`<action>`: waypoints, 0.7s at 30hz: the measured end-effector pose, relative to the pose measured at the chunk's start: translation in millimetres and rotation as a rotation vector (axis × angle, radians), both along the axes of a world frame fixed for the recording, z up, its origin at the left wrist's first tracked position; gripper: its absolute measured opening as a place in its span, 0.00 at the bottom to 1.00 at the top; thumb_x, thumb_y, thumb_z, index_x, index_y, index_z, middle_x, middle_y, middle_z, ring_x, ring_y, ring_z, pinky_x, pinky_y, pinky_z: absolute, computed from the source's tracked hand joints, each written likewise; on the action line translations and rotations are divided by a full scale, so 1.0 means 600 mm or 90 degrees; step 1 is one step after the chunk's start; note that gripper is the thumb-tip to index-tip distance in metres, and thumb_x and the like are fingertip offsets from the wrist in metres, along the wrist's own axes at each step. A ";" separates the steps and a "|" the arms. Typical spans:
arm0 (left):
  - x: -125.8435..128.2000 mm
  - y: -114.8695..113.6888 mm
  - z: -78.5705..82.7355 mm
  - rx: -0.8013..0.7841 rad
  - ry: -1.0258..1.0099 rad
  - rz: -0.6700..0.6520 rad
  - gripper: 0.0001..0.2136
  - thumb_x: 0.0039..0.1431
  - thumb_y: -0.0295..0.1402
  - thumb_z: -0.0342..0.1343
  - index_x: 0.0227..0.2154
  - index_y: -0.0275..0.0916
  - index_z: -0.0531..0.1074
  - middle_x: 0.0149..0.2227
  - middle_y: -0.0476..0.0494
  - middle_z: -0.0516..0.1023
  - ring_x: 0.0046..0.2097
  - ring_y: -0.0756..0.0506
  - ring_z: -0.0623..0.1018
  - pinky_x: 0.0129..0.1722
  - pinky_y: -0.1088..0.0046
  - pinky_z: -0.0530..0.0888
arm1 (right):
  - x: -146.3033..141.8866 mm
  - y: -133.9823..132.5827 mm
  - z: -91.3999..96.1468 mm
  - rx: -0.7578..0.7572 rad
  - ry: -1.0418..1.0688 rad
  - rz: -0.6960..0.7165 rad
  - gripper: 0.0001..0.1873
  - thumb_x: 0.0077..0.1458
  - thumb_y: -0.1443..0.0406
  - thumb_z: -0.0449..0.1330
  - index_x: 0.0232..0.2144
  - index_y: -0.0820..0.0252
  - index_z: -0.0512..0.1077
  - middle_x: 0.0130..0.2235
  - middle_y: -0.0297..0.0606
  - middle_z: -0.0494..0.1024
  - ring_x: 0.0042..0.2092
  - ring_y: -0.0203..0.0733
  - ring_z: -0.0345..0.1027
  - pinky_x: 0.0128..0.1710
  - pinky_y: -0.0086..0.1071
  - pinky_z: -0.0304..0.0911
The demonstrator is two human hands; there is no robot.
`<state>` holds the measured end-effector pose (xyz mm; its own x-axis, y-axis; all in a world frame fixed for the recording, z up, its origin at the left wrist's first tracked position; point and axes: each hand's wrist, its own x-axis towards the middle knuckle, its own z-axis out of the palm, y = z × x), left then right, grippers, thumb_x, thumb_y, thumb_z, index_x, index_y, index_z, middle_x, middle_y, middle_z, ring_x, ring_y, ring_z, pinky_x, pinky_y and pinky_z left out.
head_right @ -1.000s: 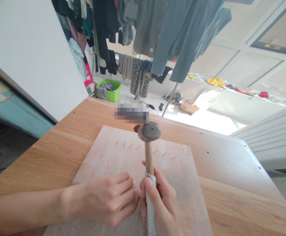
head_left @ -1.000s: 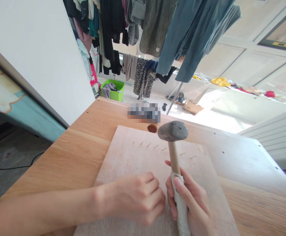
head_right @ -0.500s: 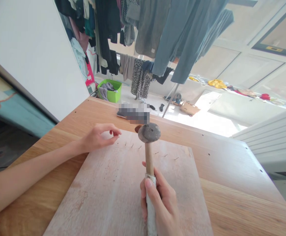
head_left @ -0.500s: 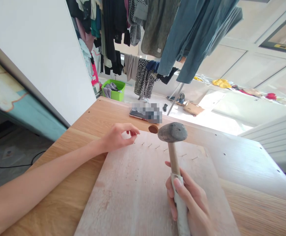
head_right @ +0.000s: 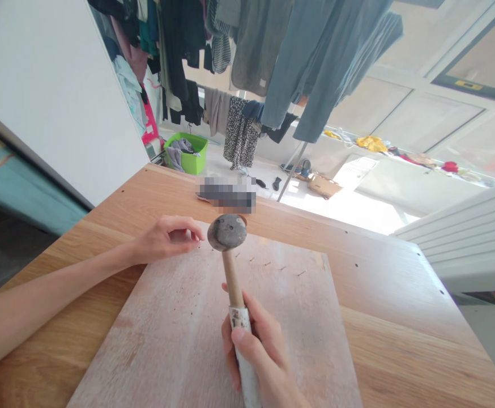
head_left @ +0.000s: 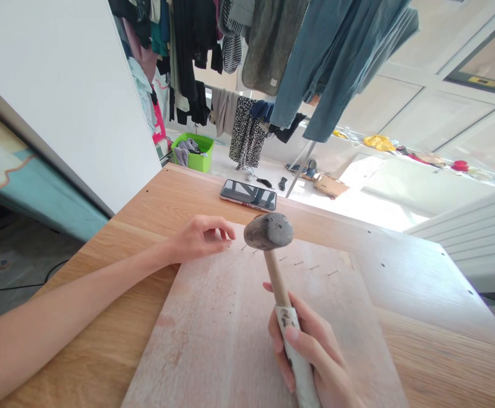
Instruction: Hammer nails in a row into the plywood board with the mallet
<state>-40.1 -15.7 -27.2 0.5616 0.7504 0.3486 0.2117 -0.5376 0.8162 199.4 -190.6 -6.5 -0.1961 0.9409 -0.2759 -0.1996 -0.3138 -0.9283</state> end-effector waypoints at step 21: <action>0.000 0.004 -0.007 -0.005 0.005 -0.013 0.05 0.56 0.29 0.61 0.35 0.36 0.80 0.35 0.45 0.83 0.33 0.51 0.76 0.31 0.78 0.71 | -0.004 0.002 0.004 0.038 -0.169 0.069 0.31 0.64 0.49 0.58 0.63 0.58 0.67 0.28 0.27 0.66 0.20 0.29 0.56 0.22 0.28 0.52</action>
<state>-40.0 -13.6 -31.2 0.5798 0.7412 0.3383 0.2075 -0.5358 0.8184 197.0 -189.2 -4.1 -0.2242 0.9349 -0.2752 0.0848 -0.2626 -0.9612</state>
